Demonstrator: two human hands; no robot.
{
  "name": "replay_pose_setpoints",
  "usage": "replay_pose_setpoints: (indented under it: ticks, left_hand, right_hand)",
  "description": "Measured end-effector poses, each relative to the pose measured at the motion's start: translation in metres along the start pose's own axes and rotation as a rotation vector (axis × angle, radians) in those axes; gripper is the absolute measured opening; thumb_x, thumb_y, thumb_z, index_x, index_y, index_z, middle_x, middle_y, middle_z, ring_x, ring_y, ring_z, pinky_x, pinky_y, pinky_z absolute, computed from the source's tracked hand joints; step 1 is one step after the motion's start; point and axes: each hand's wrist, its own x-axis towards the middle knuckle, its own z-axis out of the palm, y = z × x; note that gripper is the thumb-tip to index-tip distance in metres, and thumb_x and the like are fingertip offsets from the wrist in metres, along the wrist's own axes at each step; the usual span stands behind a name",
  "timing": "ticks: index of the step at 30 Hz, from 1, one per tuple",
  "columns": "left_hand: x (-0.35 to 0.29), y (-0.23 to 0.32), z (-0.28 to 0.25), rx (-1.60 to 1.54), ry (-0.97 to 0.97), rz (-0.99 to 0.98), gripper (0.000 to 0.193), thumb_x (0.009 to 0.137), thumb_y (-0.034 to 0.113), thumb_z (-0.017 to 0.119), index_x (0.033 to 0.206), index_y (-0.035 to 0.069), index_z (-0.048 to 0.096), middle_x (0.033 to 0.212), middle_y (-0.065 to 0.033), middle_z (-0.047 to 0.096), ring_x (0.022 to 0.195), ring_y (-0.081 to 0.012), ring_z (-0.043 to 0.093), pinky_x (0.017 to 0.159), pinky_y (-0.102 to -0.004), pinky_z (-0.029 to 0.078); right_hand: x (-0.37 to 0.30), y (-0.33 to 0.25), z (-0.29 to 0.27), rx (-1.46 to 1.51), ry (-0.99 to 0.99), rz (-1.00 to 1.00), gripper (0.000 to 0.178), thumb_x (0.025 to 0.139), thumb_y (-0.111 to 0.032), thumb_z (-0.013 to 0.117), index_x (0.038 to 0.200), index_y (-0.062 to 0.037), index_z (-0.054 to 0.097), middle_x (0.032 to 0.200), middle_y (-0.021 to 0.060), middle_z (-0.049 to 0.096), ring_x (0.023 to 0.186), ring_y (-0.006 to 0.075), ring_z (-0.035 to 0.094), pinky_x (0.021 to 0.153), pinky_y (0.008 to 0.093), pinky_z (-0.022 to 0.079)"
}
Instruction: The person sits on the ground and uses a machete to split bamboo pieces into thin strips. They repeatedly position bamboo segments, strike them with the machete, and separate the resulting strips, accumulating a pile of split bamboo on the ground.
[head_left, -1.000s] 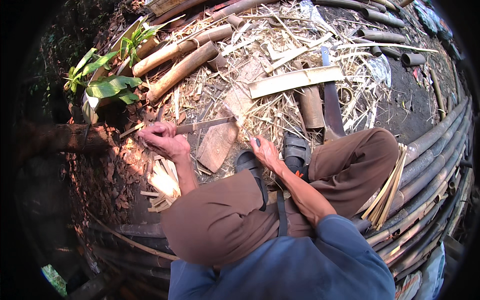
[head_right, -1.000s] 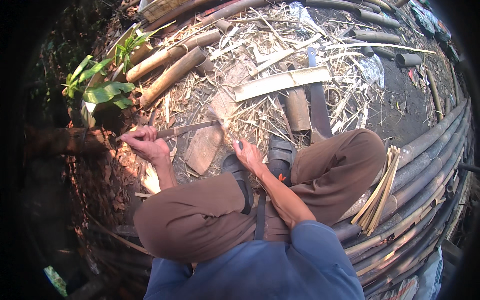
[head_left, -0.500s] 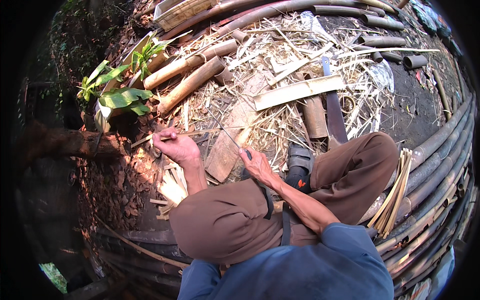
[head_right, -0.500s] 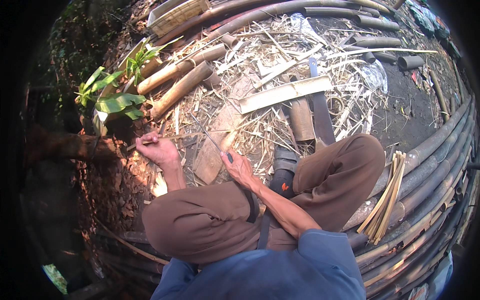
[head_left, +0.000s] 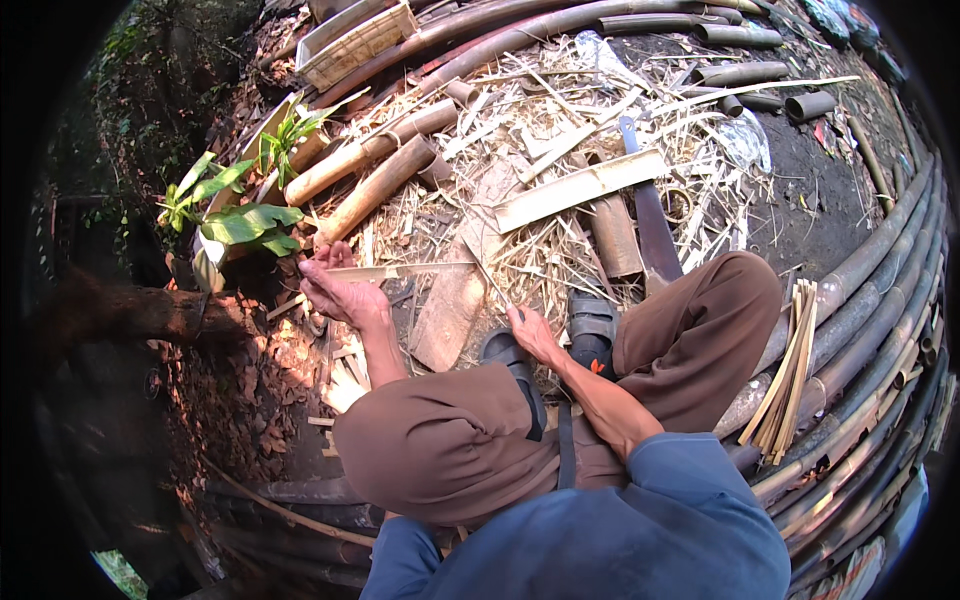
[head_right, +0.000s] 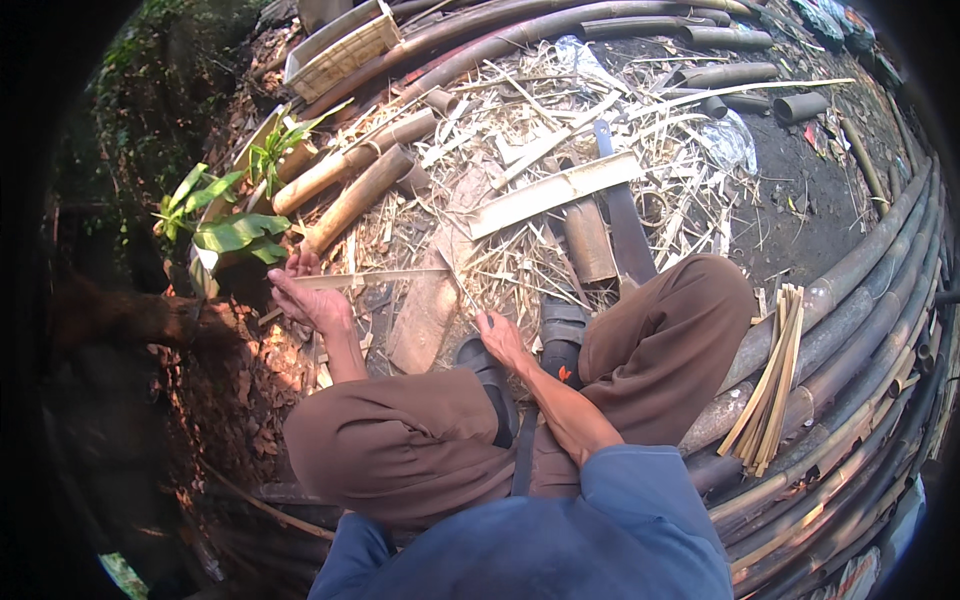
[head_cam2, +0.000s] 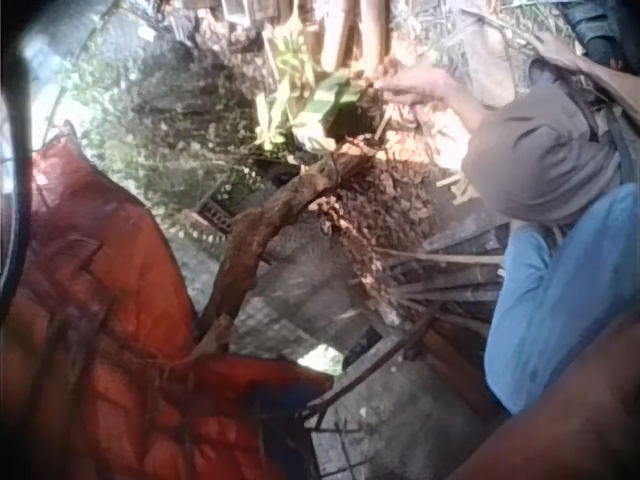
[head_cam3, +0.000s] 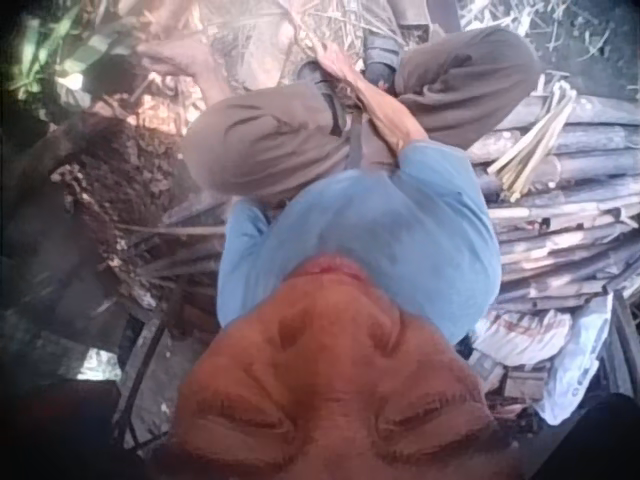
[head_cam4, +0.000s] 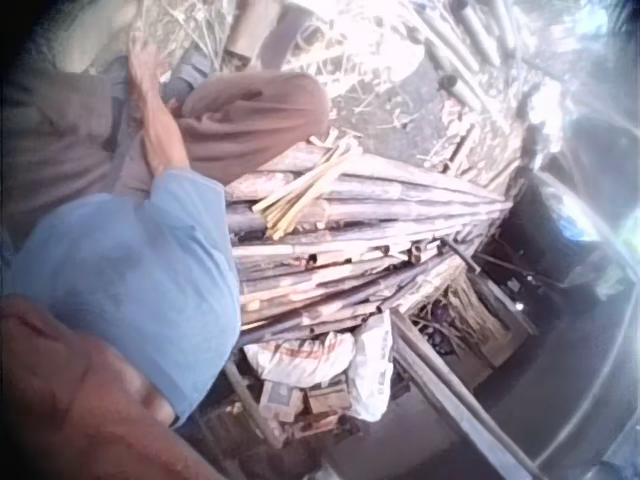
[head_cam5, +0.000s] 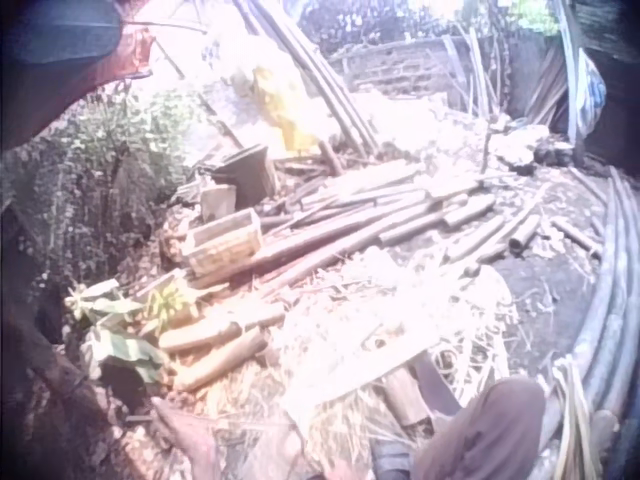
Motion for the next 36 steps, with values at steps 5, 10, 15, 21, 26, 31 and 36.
replay_pose_setpoints:
  ticks: [5,10,15,21,26,31,36]
  left_hand:
    - [0.001,0.001,-0.018,0.025,-0.089,-0.079,0.049,0.099,0.051,0.049,0.075,0.01,0.04,0.062,0.0011,0.039,0.055,-0.009,0.035,0.051,-0.0239,0.026]
    - [-0.013,-0.001,-0.015,0.149,-0.093,-0.032,0.052,0.1,0.054,0.044,0.072,0.011,0.036,0.061,0.0027,0.031,0.054,-0.0097,0.031,0.052,-0.0255,0.024]
    - [-0.005,0.004,-0.025,0.159,-0.044,-0.078,0.054,0.1,0.054,0.044,0.07,0.011,0.036,0.06,0.0029,0.03,0.053,-0.0096,0.03,0.051,-0.0273,0.026]
    - [0.006,-0.009,-0.019,0.09,-0.14,-0.146,0.051,0.097,0.054,0.05,0.072,0.011,0.04,0.063,0.0033,0.036,0.054,-0.0083,0.032,0.05,-0.0247,0.029]
    - [0.014,-0.021,-0.026,0.153,-0.074,-0.005,0.043,0.098,0.047,0.055,0.081,0.01,0.041,0.069,0.0019,0.041,0.06,-0.0087,0.038,0.055,-0.0248,0.033]
    - [-0.015,-0.016,-0.01,0.369,0.098,-0.009,0.05,0.099,0.052,0.048,0.097,0.002,0.043,0.086,-0.0058,0.048,0.077,-0.0146,0.046,0.07,-0.032,0.041]
    - [-0.006,-0.014,-0.016,0.273,0.106,-0.031,0.046,0.1,0.05,0.047,0.093,0.005,0.044,0.082,-0.0041,0.047,0.071,-0.0123,0.043,0.066,-0.0279,0.038]
  right_hand:
    - [-0.027,-0.072,-0.007,0.123,-0.147,-0.092,0.05,0.096,-0.049,0.048,0.107,-0.0014,0.059,0.077,0.029,0.062,0.081,0.048,0.063,0.07,0.0503,0.048]
    - [-0.034,-0.088,0.007,0.016,-0.091,-0.292,0.041,0.097,-0.046,0.049,0.1,-0.0063,0.057,0.068,0.0236,0.059,0.069,0.0437,0.062,0.061,0.0492,0.046]
    - [-0.01,-0.024,0.006,-0.098,-0.018,-0.074,0.042,0.097,-0.047,0.048,0.101,-0.0061,0.054,0.079,0.0287,0.064,0.081,0.0508,0.062,0.071,0.0548,0.048]
    - [0.01,-0.006,-0.01,-0.2,-0.002,-0.009,0.051,0.097,-0.051,0.043,0.117,-0.0055,0.057,0.092,0.0313,0.065,0.092,0.0508,0.062,0.079,0.0549,0.048]
    - [-0.022,-0.054,-0.005,0.016,-0.079,-0.217,0.048,0.098,-0.047,0.044,0.108,-0.0031,0.058,0.083,0.031,0.062,0.083,0.0476,0.062,0.072,0.0522,0.047]
    - [-0.039,-0.089,0.002,0.041,-0.12,-0.201,0.042,0.098,-0.047,0.046,0.096,-0.0057,0.054,0.072,0.0257,0.059,0.069,0.0458,0.059,0.064,0.0505,0.044]
    - [-0.001,-0.025,0.008,-0.079,-0.08,-0.094,0.046,0.096,-0.053,0.046,0.108,-0.0087,0.055,0.086,0.0306,0.065,0.087,0.0507,0.063,0.073,0.0561,0.05]
